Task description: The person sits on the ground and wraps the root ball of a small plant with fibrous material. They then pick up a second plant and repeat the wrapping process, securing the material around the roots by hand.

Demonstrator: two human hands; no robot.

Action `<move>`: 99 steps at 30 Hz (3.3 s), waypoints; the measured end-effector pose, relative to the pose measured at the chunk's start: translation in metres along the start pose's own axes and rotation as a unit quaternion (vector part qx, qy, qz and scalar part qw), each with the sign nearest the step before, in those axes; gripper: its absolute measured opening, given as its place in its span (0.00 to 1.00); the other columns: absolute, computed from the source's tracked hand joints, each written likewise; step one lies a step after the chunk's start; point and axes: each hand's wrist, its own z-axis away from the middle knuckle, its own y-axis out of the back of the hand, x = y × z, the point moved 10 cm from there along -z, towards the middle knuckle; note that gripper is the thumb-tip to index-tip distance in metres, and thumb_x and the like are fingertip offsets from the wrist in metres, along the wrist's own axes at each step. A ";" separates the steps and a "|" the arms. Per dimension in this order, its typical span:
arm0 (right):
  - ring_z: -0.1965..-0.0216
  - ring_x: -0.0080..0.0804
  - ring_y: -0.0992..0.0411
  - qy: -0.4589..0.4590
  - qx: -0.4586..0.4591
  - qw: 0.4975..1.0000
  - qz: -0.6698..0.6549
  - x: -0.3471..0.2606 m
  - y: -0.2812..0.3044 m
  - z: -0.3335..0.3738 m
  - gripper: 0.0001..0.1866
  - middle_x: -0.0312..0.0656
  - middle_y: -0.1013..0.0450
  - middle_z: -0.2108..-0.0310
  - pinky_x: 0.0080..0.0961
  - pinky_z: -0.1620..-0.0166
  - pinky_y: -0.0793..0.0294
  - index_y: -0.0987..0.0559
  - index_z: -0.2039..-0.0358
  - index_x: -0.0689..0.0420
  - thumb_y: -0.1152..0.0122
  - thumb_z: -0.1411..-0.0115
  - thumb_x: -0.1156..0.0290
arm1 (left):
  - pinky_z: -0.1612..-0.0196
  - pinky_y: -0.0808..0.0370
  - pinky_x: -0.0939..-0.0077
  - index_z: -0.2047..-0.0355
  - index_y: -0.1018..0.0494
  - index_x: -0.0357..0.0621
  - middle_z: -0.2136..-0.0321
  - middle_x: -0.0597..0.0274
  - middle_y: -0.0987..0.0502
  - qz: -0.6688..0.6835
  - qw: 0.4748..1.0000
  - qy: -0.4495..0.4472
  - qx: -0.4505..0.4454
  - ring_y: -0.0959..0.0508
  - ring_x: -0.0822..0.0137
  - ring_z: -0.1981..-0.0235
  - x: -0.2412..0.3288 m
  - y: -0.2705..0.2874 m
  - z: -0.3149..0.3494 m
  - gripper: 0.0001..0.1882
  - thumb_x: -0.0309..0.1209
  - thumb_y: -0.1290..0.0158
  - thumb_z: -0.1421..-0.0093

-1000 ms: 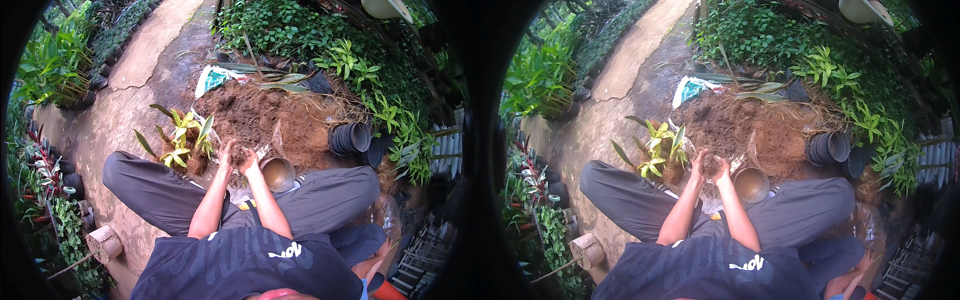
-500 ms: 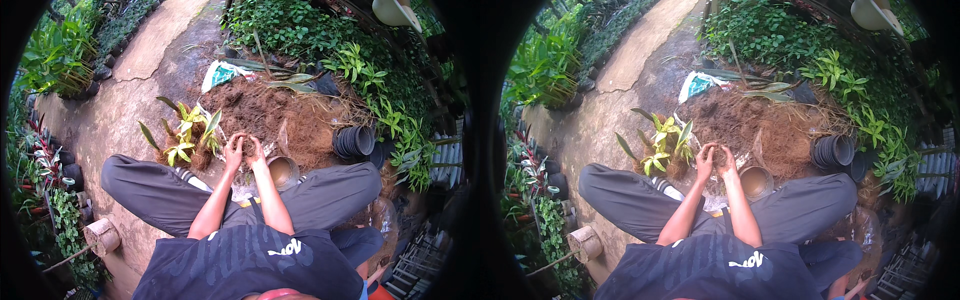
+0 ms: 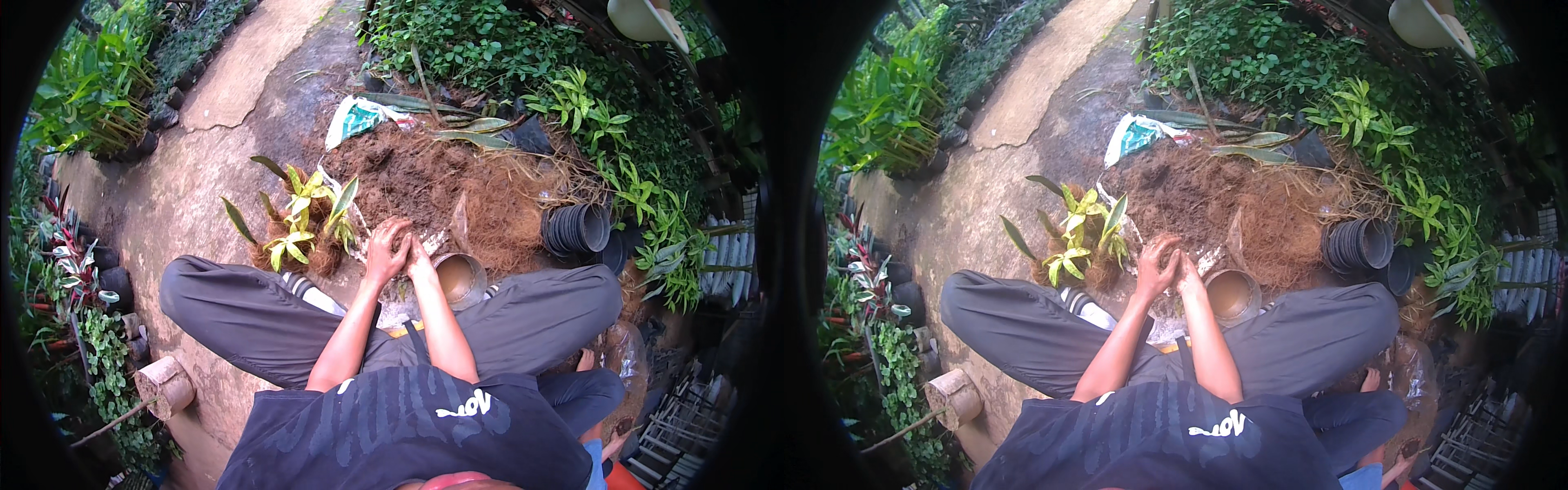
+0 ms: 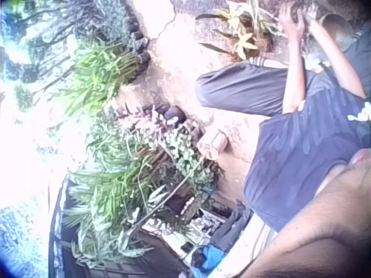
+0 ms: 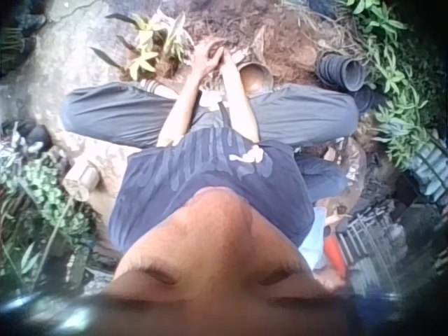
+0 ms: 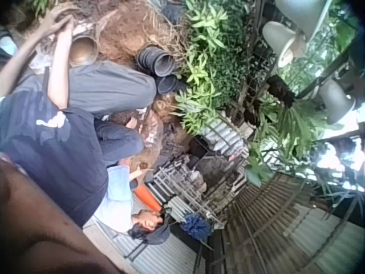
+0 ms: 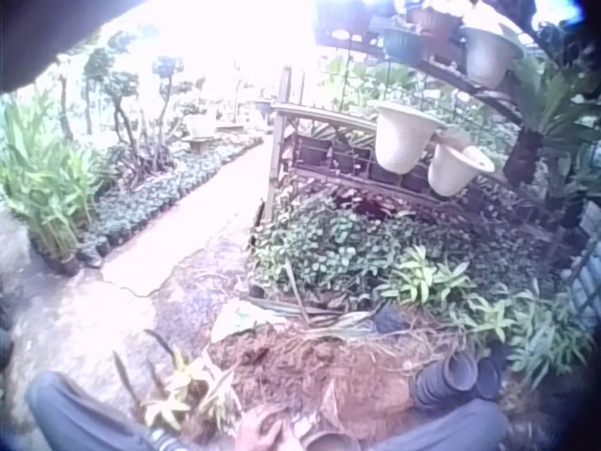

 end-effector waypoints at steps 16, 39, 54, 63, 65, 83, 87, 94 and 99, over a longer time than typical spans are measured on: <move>0.41 0.45 0.39 -0.129 -0.097 0.987 0.004 0.005 -0.021 0.025 0.61 0.49 0.39 0.41 0.46 0.39 0.40 0.40 0.40 0.60 0.54 0.59 0.18 | 0.47 0.32 0.63 0.64 0.23 0.41 0.61 0.54 0.22 0.009 0.999 0.000 0.048 0.24 0.56 0.53 0.005 0.007 0.009 0.10 0.30 0.44 0.46; 0.33 0.44 0.51 0.021 0.009 0.998 0.067 0.001 0.020 -0.017 0.42 0.53 0.45 0.36 0.40 0.33 0.56 0.39 0.38 0.59 0.65 0.38 0.35 | 0.55 0.25 0.73 0.51 0.28 0.38 0.62 0.58 0.22 0.572 0.734 0.358 0.076 0.23 0.66 0.58 -0.133 -0.049 0.043 0.17 0.34 0.53 0.37; 0.50 0.40 0.30 -0.089 -0.003 0.987 -0.135 0.015 0.032 -0.026 0.26 0.41 0.28 0.51 0.46 0.43 0.33 0.28 0.48 0.49 0.45 0.43 0.47 | 0.40 0.38 0.64 0.58 0.22 0.43 0.55 0.54 0.22 0.084 0.994 0.054 -0.052 0.29 0.56 0.45 -0.020 -0.014 -0.003 0.14 0.34 0.50 0.40; 0.51 0.36 0.30 0.019 0.006 0.998 -0.056 0.016 0.031 -0.016 0.22 0.44 0.28 0.54 0.39 0.47 0.29 0.27 0.52 0.50 0.48 0.40 0.49 | 0.42 0.36 0.58 0.59 0.23 0.42 0.57 0.52 0.23 -0.021 0.998 -0.016 -0.058 0.29 0.49 0.47 -0.003 -0.027 0.014 0.14 0.32 0.45 0.45; 0.49 0.38 0.32 0.016 -0.044 0.999 -0.014 0.009 0.011 -0.012 0.30 0.44 0.30 0.50 0.40 0.44 0.32 0.29 0.49 0.52 0.53 0.41 0.41 | 0.45 0.33 0.62 0.59 0.23 0.42 0.60 0.53 0.22 0.026 0.999 0.012 -0.014 0.26 0.54 0.51 -0.010 -0.020 0.010 0.12 0.31 0.46 0.43; 0.77 0.20 0.26 0.214 0.074 0.916 0.333 -0.095 0.030 0.101 0.16 0.38 0.23 0.75 0.18 0.72 0.29 0.22 0.66 0.61 0.47 0.39 0.58 | 0.59 0.24 0.67 0.66 0.27 0.42 0.68 0.56 0.22 0.719 0.562 0.394 0.111 0.22 0.61 0.66 -0.108 -0.092 0.059 0.12 0.37 0.51 0.42; 0.83 0.26 0.29 0.195 0.207 0.958 0.036 -0.090 0.127 0.082 0.15 0.39 0.26 0.78 0.18 0.78 0.32 0.23 0.70 0.57 0.48 0.44 0.59 | 0.57 0.24 0.66 0.65 0.26 0.41 0.67 0.56 0.22 0.739 0.550 0.376 0.102 0.23 0.60 0.63 -0.094 -0.077 0.053 0.13 0.38 0.51 0.42; 0.59 0.34 0.28 0.045 0.359 0.931 0.047 -0.039 0.255 -0.040 0.27 0.39 0.28 0.56 0.40 0.55 0.27 0.31 0.49 0.55 0.60 0.36 0.47 | 0.54 0.24 0.66 0.65 0.24 0.40 0.65 0.57 0.21 0.776 0.505 0.349 0.145 0.22 0.62 0.59 -0.060 -0.031 0.047 0.12 0.34 0.49 0.43; 0.58 0.38 0.27 0.083 0.303 0.946 -0.075 -0.030 0.322 -0.099 0.27 0.42 0.30 0.51 0.43 0.60 0.24 0.32 0.47 0.54 0.61 0.35 0.46 | 0.53 0.24 0.65 0.63 0.25 0.40 0.65 0.58 0.21 0.771 0.488 0.402 0.079 0.22 0.61 0.60 -0.032 -0.026 0.039 0.12 0.35 0.48 0.43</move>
